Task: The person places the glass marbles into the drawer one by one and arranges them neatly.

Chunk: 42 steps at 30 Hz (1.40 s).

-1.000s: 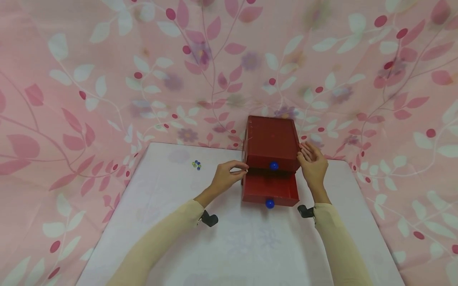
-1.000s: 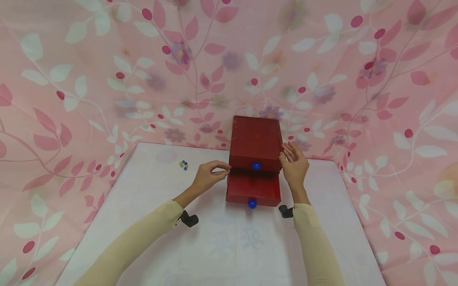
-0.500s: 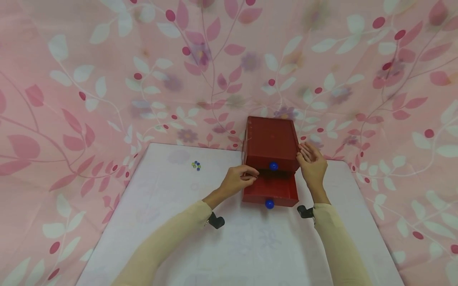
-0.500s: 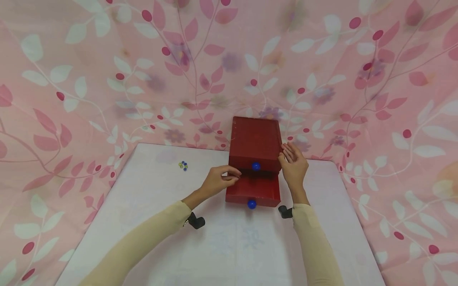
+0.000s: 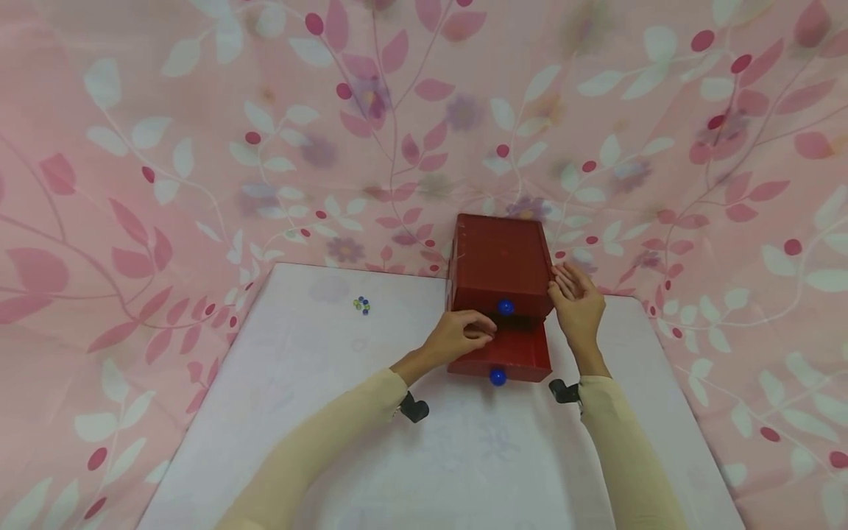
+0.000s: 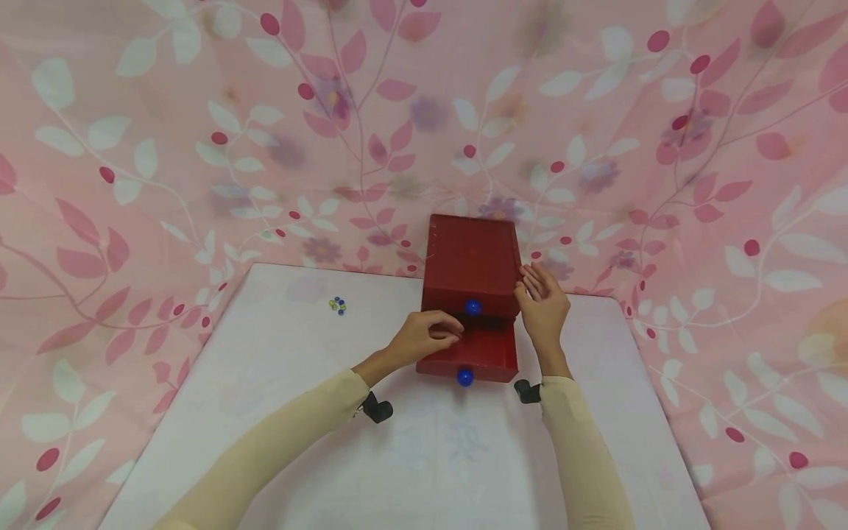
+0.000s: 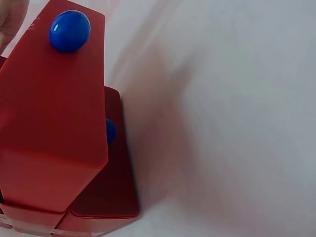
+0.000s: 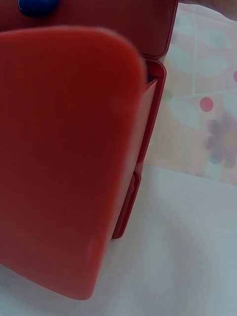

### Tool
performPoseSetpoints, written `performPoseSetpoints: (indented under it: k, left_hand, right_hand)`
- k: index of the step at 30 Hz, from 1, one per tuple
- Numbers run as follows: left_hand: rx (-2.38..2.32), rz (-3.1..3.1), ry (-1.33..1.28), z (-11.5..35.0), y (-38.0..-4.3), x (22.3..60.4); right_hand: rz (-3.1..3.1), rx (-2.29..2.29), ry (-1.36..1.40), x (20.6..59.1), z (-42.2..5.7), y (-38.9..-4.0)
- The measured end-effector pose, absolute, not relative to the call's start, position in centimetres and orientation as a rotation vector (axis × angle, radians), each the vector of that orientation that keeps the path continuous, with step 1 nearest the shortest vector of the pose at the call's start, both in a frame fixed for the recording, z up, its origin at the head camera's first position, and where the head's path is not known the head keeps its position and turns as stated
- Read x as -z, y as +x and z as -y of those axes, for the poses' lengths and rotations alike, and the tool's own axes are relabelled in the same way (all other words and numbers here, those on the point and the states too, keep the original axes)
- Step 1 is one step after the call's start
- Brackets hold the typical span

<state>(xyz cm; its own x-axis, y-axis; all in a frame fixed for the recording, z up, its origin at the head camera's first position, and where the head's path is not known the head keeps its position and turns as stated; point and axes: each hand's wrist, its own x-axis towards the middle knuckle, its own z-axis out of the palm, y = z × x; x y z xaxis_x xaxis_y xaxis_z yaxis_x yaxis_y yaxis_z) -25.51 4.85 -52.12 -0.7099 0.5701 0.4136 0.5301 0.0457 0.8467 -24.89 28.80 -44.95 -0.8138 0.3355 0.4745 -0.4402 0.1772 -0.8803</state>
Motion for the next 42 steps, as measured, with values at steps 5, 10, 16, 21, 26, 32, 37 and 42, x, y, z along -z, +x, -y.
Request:
performPoseSetpoints:
  k: [5, 10, 16, 21, 26, 32, 37, 42]
  left_hand:
    - [-1.683, -2.303, 1.184, -5.15, -25.74, 52.18]
    - [-1.556, -2.358, 1.188, -5.34, -26.09, 52.12]
    - [-1.168, -2.563, 1.319, -5.28, -26.1, 51.92]
    - [-1.048, -2.571, 1.339, -5.29, -26.0, 51.87]
    - [-0.979, -2.576, 1.352, -5.34, -25.95, 51.73]
    - [-0.872, -2.595, 1.396, -5.46, -26.11, 51.53]
    - [-0.811, -2.603, 1.374, -5.48, -26.09, 51.51]
    - [-0.79, -2.599, 1.376, -5.49, -26.09, 51.43]
  right_hand:
    - [1.866, -1.698, 0.096, 44.79, -28.67, -24.89]
    - [1.866, -1.695, 0.091, 44.81, -28.58, -24.88]
    - [1.866, -1.704, 0.103, 44.85, -28.59, -24.88]
    - [1.869, -1.706, 0.097, 44.95, -28.79, -24.84]
    - [1.885, -1.695, 0.077, 44.9, -28.77, -24.77]
    - [1.873, -1.703, 0.069, 44.89, -28.71, -24.83]
    - [1.873, -1.701, 0.08, 44.9, -28.74, -24.81]
    - [1.877, -1.693, 0.094, 44.73, -28.73, -24.73]
